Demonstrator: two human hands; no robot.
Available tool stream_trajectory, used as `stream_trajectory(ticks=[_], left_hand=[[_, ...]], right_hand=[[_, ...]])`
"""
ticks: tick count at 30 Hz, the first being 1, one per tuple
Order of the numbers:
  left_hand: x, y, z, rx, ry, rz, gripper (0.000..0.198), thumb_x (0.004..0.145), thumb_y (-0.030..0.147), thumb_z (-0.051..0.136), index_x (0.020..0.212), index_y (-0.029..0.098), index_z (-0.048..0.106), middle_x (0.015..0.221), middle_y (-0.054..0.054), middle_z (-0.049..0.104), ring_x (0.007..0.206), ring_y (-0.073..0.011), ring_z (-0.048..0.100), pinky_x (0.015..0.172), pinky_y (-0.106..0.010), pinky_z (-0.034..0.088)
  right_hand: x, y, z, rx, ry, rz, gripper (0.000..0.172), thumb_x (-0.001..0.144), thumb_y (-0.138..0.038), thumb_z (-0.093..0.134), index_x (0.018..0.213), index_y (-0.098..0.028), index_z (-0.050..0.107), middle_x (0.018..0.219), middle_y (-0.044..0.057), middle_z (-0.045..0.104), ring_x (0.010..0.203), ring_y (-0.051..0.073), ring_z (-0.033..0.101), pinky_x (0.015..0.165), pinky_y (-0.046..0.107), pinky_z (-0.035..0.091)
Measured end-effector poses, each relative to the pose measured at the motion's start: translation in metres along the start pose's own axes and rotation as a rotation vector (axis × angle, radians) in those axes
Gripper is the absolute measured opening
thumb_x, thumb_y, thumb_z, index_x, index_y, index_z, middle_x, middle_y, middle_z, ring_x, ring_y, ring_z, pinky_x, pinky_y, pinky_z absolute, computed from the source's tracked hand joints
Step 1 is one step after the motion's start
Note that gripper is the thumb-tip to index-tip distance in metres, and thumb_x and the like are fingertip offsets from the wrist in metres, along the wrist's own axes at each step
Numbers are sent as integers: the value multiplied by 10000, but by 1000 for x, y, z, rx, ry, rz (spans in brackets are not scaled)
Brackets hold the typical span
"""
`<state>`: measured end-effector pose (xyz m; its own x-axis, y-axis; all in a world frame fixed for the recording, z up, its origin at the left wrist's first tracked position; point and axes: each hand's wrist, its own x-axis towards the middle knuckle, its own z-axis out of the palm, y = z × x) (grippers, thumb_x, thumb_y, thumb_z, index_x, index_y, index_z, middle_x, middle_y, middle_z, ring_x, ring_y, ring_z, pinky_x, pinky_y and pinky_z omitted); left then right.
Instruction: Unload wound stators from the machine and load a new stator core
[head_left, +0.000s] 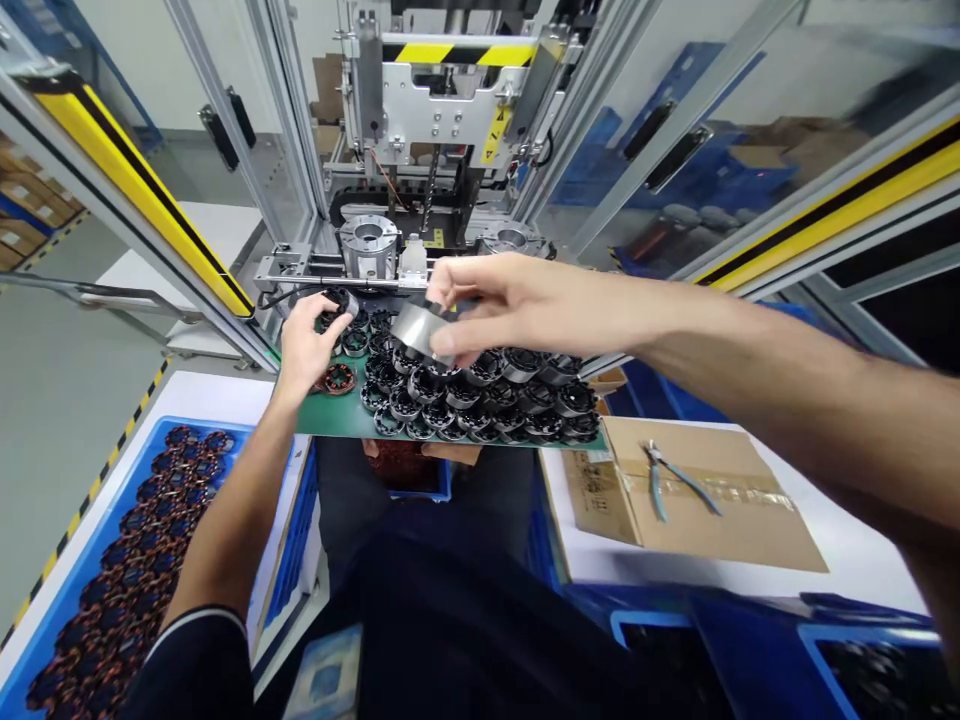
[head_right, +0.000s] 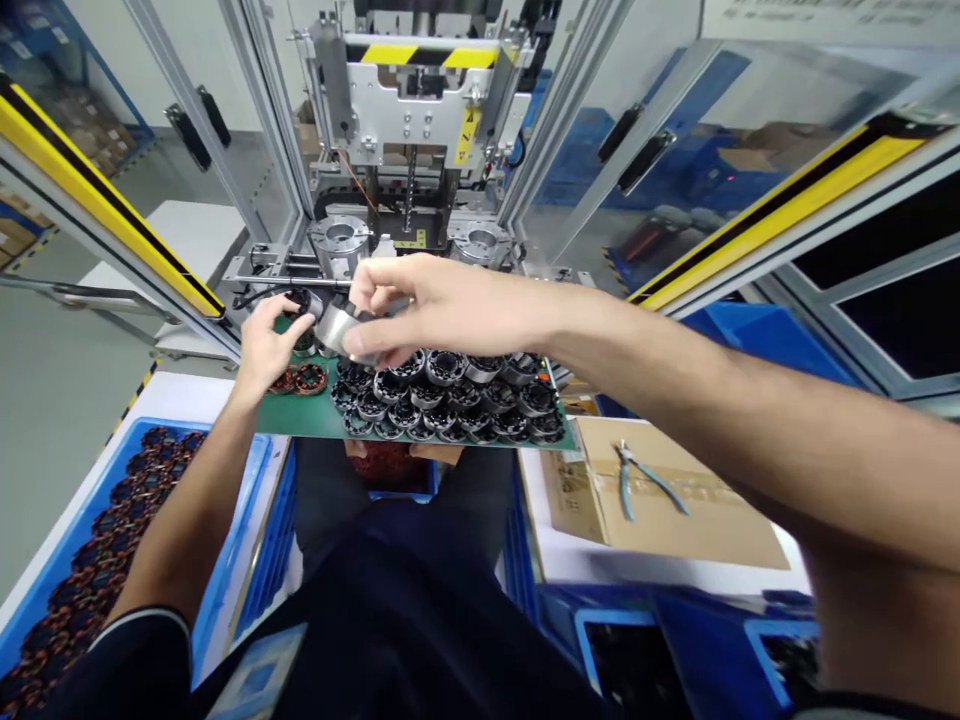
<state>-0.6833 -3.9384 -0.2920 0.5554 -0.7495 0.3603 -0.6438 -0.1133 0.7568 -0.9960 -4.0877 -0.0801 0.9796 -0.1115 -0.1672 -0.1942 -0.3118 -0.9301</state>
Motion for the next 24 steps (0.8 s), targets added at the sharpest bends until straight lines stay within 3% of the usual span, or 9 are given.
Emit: stream_trajectory(ticks=[3, 5, 9, 12, 15, 20, 24], left_hand=[[-20, 31, -6, -235, 9, 13, 529, 1058, 755, 817, 1128, 253, 667, 1080, -67, 767, 954, -233, 708, 951, -395, 625], [-37, 54, -9, -393, -35, 1, 615, 1068, 845, 816, 1140, 260, 644, 1058, -57, 775, 902, -207, 731, 866, -351, 627], [-68, 96, -15, -735, -173, -100, 595, 1041, 776, 965, 1107, 257, 683, 960, -27, 776, 830, -175, 746, 769, -285, 597], [-82, 117, -20, -779, -206, -79, 560, 1042, 719, 998, 1062, 243, 704, 863, 4, 717, 755, -140, 661, 722, -252, 512], [-88, 127, -22, -783, -239, -56, 559, 1052, 724, 984, 1069, 241, 703, 908, -11, 751, 781, -162, 667, 756, -281, 509], [-93, 130, -21, -745, -243, -156, 637, 1003, 819, 986, 1069, 253, 703, 891, -28, 743, 809, -213, 662, 786, -335, 492], [-96, 123, -17, -715, -225, -210, 644, 978, 822, 999, 1077, 264, 693, 909, -28, 741, 847, -234, 719, 804, -354, 557]], right_hand=[[-29, -1, 5, 95, 46, 63, 761, 1005, -545, 1051, 1580, -283, 626, 1206, 39, 767, 904, 205, 839, 803, 357, 753], [-37, 3, 5, 107, 35, 53, 878, 1027, -614, 1028, 1747, -314, 627, 1162, 29, 761, 870, 203, 832, 752, 341, 747], [-40, 11, 1, 120, -3, 40, 671, 1055, -624, 1010, 1598, -277, 824, 1086, 29, 775, 826, 159, 787, 703, 280, 703], [-40, 14, -2, 201, -5, 18, 646, 1045, -585, 1028, 1564, -262, 819, 1079, 23, 805, 803, 137, 782, 680, 241, 678], [-43, 15, -6, 202, 8, 48, 722, 1013, -602, 1035, 1609, -285, 780, 1102, 14, 820, 806, 141, 803, 705, 248, 699], [-49, 19, -13, 88, 36, 136, 842, 940, -679, 1044, 1660, -359, 748, 1096, 4, 829, 844, 191, 849, 762, 315, 756], [-45, 29, -33, 108, 134, 103, 832, 882, -575, 1102, 1588, -302, 758, 1149, 23, 837, 929, 205, 858, 855, 356, 784]])
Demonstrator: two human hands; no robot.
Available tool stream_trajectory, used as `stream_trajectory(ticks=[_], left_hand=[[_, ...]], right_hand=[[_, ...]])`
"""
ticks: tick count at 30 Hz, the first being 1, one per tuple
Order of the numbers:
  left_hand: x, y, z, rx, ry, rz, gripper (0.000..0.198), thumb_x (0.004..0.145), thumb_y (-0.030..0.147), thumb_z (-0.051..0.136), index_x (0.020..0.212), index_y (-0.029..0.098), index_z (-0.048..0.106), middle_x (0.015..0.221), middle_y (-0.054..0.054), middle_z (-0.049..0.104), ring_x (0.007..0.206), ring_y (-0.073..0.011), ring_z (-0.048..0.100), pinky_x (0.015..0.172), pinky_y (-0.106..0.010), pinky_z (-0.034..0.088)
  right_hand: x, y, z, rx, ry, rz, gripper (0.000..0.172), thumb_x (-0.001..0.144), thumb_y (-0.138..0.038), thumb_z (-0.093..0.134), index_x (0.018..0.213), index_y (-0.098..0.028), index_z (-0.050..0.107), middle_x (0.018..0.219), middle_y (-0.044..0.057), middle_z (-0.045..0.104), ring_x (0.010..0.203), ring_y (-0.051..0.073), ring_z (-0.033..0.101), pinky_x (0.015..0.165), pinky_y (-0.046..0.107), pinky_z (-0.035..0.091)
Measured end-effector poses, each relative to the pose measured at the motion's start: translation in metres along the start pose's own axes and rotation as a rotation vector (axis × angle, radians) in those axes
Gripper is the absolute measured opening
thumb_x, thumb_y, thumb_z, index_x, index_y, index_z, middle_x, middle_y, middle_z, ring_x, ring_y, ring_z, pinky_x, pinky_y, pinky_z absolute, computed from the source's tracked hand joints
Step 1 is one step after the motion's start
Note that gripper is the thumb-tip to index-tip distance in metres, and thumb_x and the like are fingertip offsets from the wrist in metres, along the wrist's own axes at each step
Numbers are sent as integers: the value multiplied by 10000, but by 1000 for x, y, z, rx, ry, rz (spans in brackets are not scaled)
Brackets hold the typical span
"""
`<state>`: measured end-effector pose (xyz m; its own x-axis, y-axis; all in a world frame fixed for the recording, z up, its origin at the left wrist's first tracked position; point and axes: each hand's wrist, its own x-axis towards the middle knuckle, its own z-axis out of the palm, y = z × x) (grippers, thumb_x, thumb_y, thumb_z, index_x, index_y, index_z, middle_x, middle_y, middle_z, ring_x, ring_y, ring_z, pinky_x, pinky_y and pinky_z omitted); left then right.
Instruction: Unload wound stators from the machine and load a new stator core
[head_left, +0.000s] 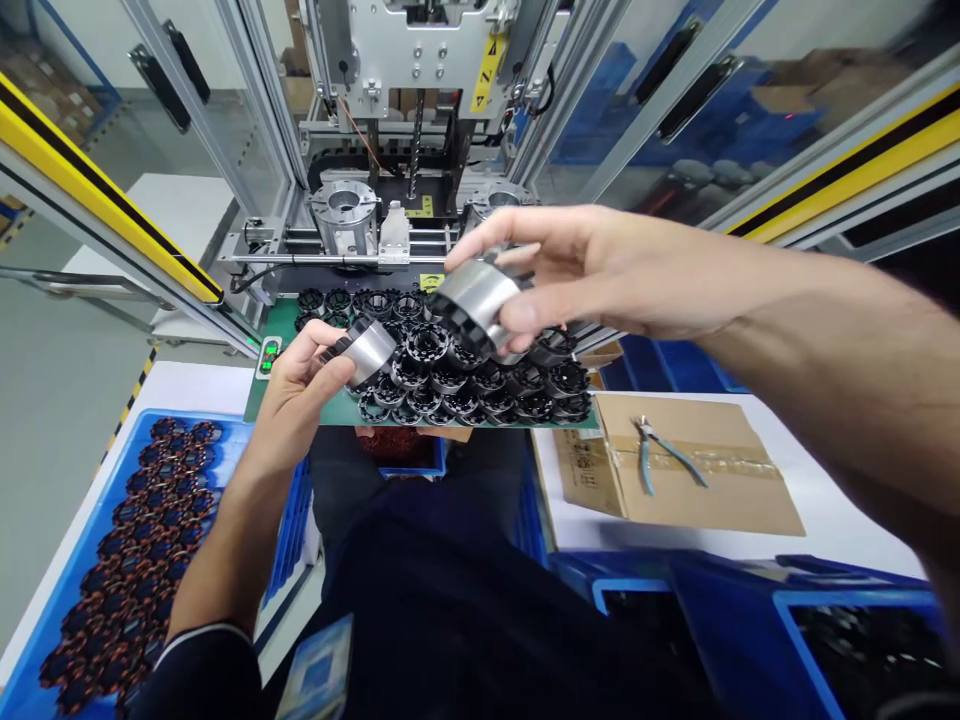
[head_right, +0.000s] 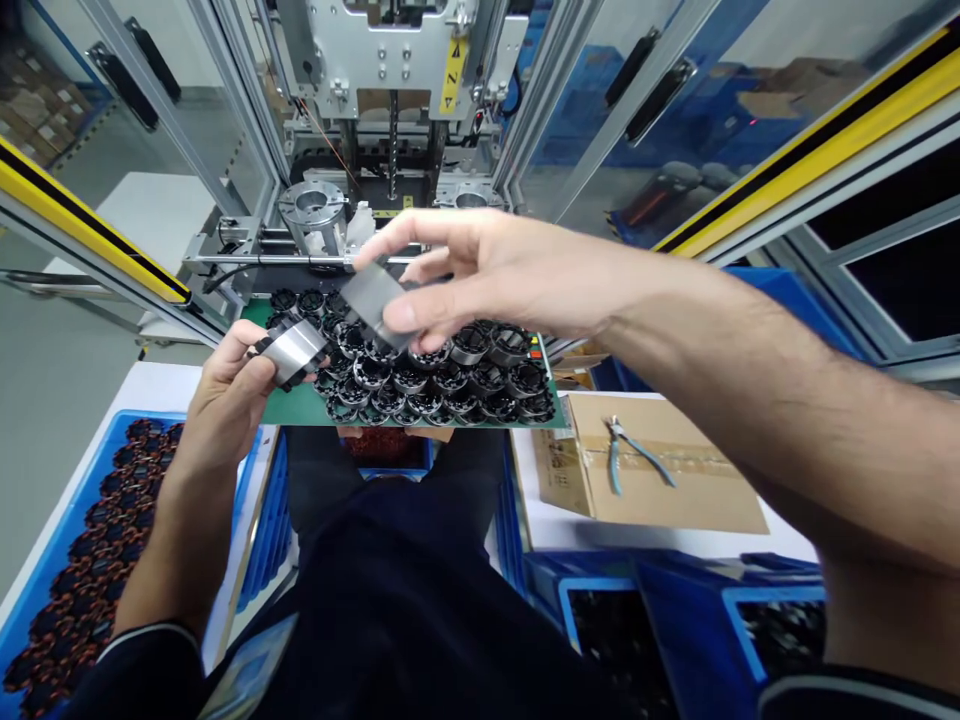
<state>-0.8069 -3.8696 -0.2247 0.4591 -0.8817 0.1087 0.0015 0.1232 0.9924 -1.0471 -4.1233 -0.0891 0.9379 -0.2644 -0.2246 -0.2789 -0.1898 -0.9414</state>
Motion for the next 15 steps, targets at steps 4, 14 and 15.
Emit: stream_trajectory(ticks=[4, 14, 15], left_hand=[[0, -11, 4, -153, 87, -131, 646, 902, 731, 1082, 1089, 266, 675, 1098, -49, 838, 903, -258, 839, 829, -385, 715], [-58, -60, -10, -447, 310, -376, 817, 683, 617, 1248, 1300, 314, 807, 1358, -94, 922, 1072, -325, 955, 785, -311, 805], [-67, -66, -17, -453, 360, -389, 840, 646, 610, 1260, 1313, 327, 836, 1338, -79, 928, 1056, -319, 957, 787, -303, 808]], right_hand=[[31, 16, -61, -210, 336, -21, 898, 829, -581, 1157, 1572, -285, 747, 1403, 115, 838, 1056, 258, 843, 1038, 489, 766], [139, 114, -195, -1016, 613, 165, 686, 981, -241, 985, 1614, -139, 739, 1624, 165, 807, 1440, 298, 719, 1344, 476, 536], [145, 122, -199, -1036, 606, 174, 724, 972, -265, 996, 1630, -134, 723, 1631, 176, 805, 1456, 318, 720, 1339, 492, 544]])
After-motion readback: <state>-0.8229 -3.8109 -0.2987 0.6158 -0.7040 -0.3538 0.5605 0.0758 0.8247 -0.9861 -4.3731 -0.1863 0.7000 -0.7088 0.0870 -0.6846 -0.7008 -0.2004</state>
